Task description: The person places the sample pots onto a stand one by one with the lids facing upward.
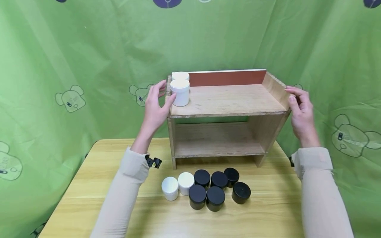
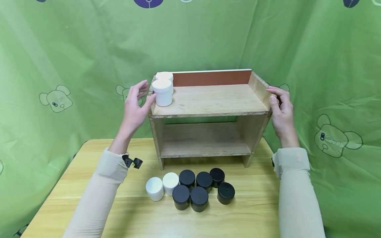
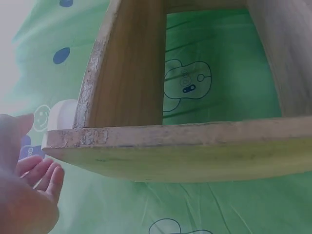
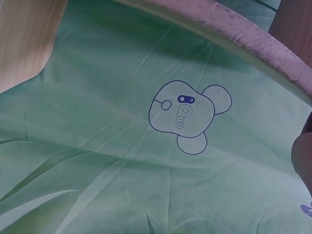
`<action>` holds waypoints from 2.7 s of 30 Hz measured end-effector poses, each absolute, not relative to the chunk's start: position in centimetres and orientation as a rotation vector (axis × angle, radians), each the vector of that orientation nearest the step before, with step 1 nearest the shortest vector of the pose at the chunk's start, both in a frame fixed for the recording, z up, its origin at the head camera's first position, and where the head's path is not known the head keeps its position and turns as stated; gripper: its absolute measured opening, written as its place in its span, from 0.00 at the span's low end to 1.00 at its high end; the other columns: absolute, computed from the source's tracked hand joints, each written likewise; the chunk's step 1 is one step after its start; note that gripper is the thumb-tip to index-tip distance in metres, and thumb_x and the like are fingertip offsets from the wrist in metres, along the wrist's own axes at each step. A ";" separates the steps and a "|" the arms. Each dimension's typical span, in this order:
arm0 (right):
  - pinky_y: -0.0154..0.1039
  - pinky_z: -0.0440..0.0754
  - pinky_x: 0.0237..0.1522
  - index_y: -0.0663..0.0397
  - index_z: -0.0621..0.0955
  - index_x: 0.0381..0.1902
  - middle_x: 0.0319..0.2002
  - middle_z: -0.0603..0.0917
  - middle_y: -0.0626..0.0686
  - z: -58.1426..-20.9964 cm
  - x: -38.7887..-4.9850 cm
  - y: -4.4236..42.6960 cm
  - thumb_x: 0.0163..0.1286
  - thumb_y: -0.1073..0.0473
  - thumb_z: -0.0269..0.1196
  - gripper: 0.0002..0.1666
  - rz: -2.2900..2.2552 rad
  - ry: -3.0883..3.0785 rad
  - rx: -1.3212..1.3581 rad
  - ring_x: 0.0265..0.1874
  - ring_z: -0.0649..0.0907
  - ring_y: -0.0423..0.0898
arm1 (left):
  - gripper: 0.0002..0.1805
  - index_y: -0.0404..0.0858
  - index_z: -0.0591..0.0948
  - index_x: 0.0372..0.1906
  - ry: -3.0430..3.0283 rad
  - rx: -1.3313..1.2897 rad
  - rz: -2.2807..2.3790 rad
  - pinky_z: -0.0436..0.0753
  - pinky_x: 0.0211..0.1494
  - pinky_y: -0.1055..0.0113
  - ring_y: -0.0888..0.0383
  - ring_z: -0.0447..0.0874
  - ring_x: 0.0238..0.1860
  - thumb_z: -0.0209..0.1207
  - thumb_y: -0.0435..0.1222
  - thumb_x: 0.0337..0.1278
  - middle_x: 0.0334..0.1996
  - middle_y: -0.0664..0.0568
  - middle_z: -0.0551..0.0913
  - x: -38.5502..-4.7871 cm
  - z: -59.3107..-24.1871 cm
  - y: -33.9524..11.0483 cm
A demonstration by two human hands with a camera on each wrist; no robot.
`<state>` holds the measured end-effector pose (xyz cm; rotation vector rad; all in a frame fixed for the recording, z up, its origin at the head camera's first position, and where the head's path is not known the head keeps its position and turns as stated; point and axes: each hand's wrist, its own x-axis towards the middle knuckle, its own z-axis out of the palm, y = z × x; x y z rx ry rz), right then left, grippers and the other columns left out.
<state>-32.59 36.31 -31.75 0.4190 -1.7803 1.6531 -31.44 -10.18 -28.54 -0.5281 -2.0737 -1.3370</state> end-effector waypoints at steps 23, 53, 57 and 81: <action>0.28 0.65 0.77 0.59 0.79 0.63 0.65 0.77 0.47 -31.8 -32.5 36.2 0.80 0.67 0.52 0.19 1.696 -1.764 0.417 0.72 0.69 0.47 | 0.34 0.43 0.69 0.75 -2.211 -0.626 -1.233 0.75 0.73 0.49 0.47 0.73 0.67 0.65 0.44 0.67 0.67 0.44 0.74 -24.5 -34.3 -12.9; 0.27 0.64 0.77 0.55 0.77 0.67 0.67 0.74 0.44 -31.5 -32.4 36.6 0.82 0.63 0.51 0.20 1.642 -1.874 0.344 0.74 0.67 0.44 | 0.50 0.46 0.66 0.78 -2.796 -0.637 -1.262 0.75 0.74 0.43 0.47 0.73 0.69 0.75 0.54 0.52 0.69 0.48 0.76 -19.7 -49.6 -16.6; 0.28 0.64 0.78 0.54 0.77 0.67 0.68 0.73 0.45 -31.4 -32.5 36.5 0.82 0.62 0.51 0.20 1.636 -1.883 0.351 0.74 0.67 0.45 | 0.53 0.46 0.65 0.78 -2.848 -0.640 -1.269 0.74 0.75 0.42 0.47 0.73 0.70 0.76 0.54 0.48 0.70 0.47 0.75 -19.6 -50.7 -16.8; 0.27 0.69 0.72 0.60 0.79 0.63 0.63 0.77 0.47 -31.8 -32.5 36.1 0.80 0.67 0.51 0.19 1.627 -1.780 0.419 0.69 0.71 0.45 | 0.37 0.38 0.73 0.70 -2.840 -0.780 -1.281 0.81 0.68 0.41 0.48 0.79 0.64 0.71 0.47 0.60 0.62 0.50 0.80 -19.2 -52.4 -16.5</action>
